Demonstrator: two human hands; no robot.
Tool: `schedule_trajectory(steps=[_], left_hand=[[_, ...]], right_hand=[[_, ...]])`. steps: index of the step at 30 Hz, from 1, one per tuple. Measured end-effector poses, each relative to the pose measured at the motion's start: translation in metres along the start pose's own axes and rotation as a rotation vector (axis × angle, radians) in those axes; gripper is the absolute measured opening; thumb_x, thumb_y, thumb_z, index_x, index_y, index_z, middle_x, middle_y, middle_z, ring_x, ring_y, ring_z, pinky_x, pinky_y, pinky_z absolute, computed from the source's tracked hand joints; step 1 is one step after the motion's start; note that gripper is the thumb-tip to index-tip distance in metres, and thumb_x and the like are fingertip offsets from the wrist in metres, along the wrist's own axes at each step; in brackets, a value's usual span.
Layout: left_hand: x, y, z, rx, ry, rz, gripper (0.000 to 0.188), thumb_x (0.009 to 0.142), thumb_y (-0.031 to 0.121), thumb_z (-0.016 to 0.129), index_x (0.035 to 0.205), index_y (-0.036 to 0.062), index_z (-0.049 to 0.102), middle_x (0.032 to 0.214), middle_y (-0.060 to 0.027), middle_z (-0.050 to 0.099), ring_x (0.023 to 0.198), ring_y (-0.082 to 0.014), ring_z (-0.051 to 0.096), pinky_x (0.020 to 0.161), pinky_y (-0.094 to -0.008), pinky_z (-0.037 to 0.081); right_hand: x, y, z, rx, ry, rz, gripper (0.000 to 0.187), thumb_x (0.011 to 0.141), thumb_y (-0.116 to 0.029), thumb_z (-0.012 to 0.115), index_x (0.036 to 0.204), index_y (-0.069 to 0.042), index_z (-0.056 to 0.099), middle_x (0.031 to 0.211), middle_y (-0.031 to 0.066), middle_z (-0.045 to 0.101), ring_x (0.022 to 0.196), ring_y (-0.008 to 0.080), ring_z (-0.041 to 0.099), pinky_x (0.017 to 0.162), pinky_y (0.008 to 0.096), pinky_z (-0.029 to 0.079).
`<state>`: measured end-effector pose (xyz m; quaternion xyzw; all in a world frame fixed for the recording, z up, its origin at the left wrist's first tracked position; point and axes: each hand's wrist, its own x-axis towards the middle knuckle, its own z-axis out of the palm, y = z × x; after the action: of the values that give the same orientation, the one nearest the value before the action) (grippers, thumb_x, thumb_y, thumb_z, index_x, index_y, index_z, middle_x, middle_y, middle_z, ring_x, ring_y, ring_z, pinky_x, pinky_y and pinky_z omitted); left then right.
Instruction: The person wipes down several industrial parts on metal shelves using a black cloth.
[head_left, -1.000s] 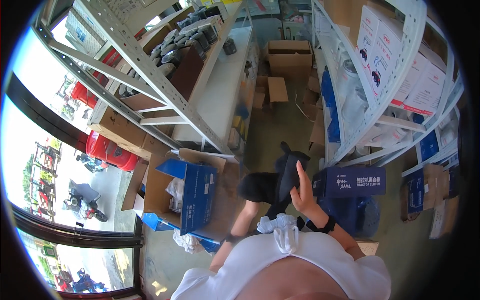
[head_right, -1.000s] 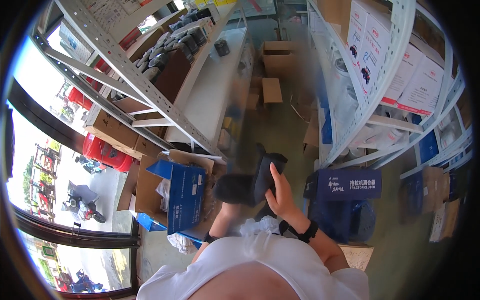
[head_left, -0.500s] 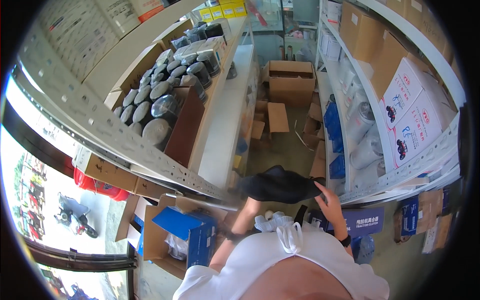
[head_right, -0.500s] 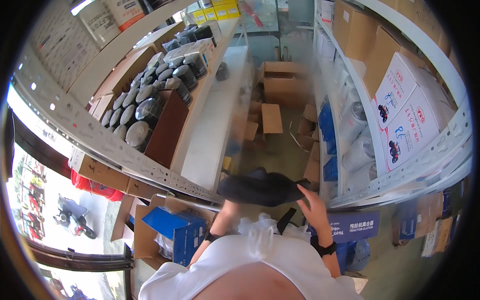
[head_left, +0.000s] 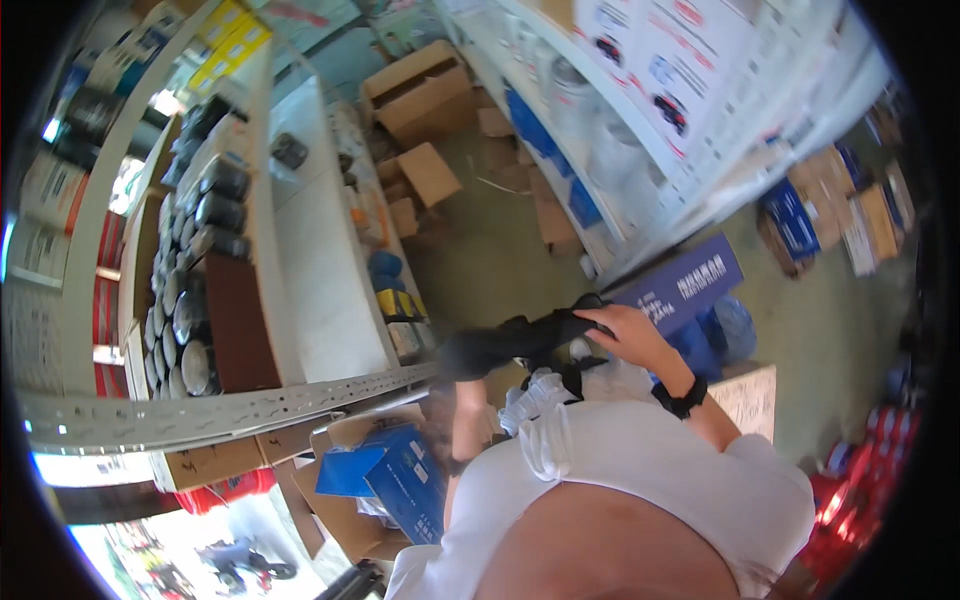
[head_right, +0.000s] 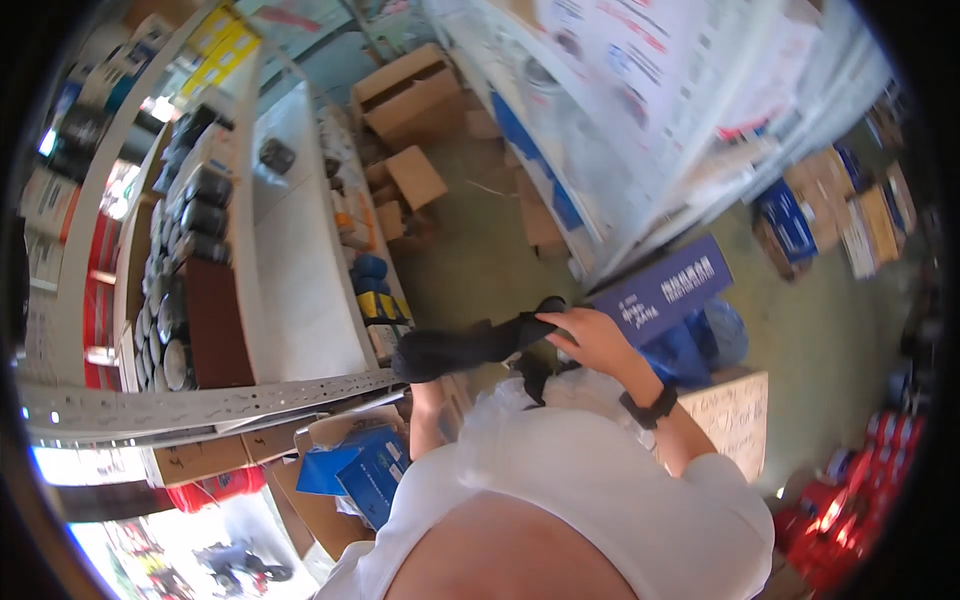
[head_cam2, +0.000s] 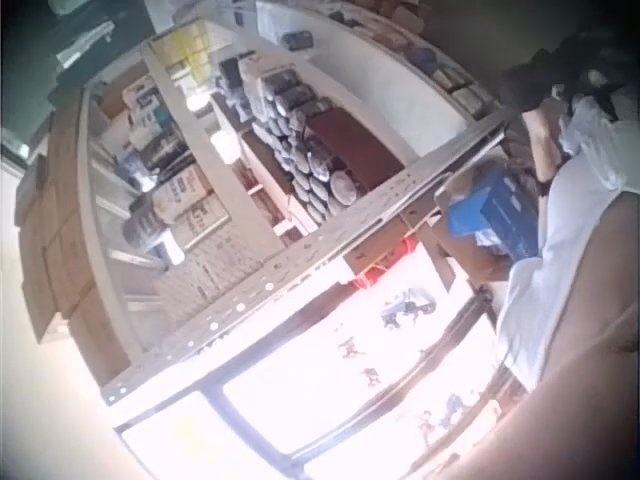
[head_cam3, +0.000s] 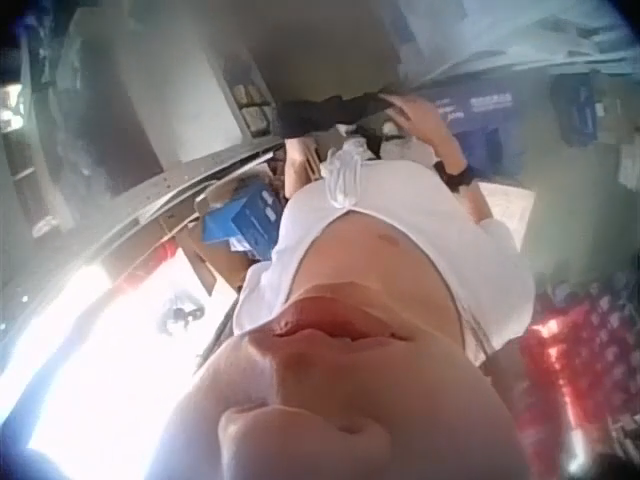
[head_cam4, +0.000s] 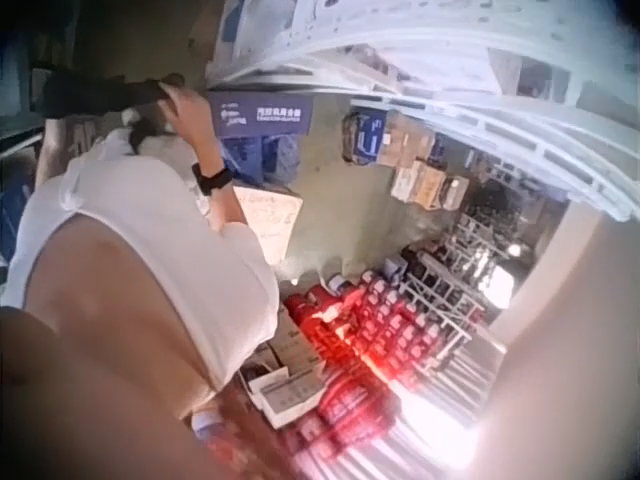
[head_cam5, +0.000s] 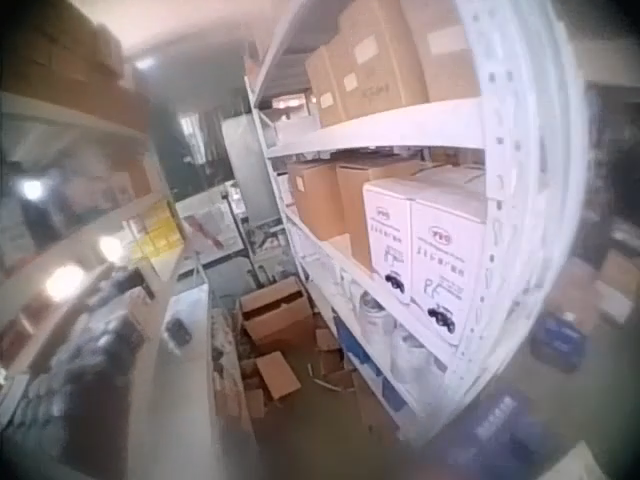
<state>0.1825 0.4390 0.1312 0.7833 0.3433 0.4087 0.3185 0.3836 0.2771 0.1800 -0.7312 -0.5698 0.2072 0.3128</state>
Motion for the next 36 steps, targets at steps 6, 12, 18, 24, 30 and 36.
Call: schedule_trajectory(steps=[6,12,18,24,30,36], left_hand=[[-0.025,0.008,0.014,-0.043,0.001,0.046,0.008,0.071,0.008,0.059,0.073,0.0025,0.065,0.070,-0.0114,0.062,0.063,-0.0206,0.060,0.059,-0.0269,0.047],[-0.037,0.005,0.022,-0.108,-0.072,0.114,0.010,0.072,0.008,0.058,0.075,0.0022,0.065,0.071,-0.0107,0.063,0.064,-0.0213,0.060,0.059,-0.0275,0.047],[-0.046,-0.005,0.011,-0.141,-0.038,0.120,0.011,0.072,0.007,0.056,0.077,0.0019,0.065,0.072,-0.0100,0.063,0.066,-0.0220,0.060,0.060,-0.0280,0.047],[-0.045,-0.026,0.001,-0.178,-0.029,0.093,0.013,0.073,0.006,0.055,0.079,0.0007,0.065,0.074,-0.0101,0.063,0.068,-0.0223,0.060,0.062,-0.0277,0.048],[-0.042,-0.019,-0.037,-0.159,0.109,0.003,0.011,0.072,0.005,0.055,0.078,0.0005,0.063,0.073,-0.0105,0.062,0.066,-0.0221,0.059,0.061,-0.0269,0.046],[-0.025,-0.001,-0.053,-0.074,0.213,0.035,0.009,0.070,0.005,0.055,0.075,0.0015,0.062,0.070,-0.0101,0.060,0.063,-0.0223,0.058,0.059,-0.0270,0.045]], right_hand=[[-0.052,0.000,-0.001,-0.006,0.015,0.137,0.026,0.077,-0.022,0.056,0.099,-0.010,0.059,0.074,0.0119,0.058,0.071,0.0286,0.055,0.064,0.0376,0.043],[-0.096,-0.019,0.016,-0.043,0.075,0.270,0.024,0.076,-0.020,0.056,0.098,-0.010,0.059,0.073,0.0110,0.058,0.071,0.0277,0.055,0.064,0.0374,0.044],[-0.117,-0.050,0.035,-0.080,0.227,0.332,0.030,0.078,-0.018,0.055,0.106,-0.009,0.055,0.079,0.0126,0.058,0.074,0.0298,0.054,0.066,0.0377,0.043],[-0.117,-0.066,0.035,-0.103,0.225,0.268,0.038,0.079,-0.016,0.053,0.116,-0.010,0.048,0.078,0.0119,0.055,0.076,0.0299,0.052,0.067,0.0362,0.042],[-0.069,-0.074,0.028,-0.153,0.119,0.081,0.041,0.076,-0.013,0.055,0.117,-0.011,0.048,0.076,0.0116,0.054,0.073,0.0286,0.052,0.064,0.0356,0.042],[-0.009,-0.062,0.037,-0.135,0.105,-0.142,0.040,0.076,-0.011,0.054,0.115,-0.011,0.049,0.077,0.0083,0.053,0.074,0.0264,0.053,0.065,0.0342,0.044]])
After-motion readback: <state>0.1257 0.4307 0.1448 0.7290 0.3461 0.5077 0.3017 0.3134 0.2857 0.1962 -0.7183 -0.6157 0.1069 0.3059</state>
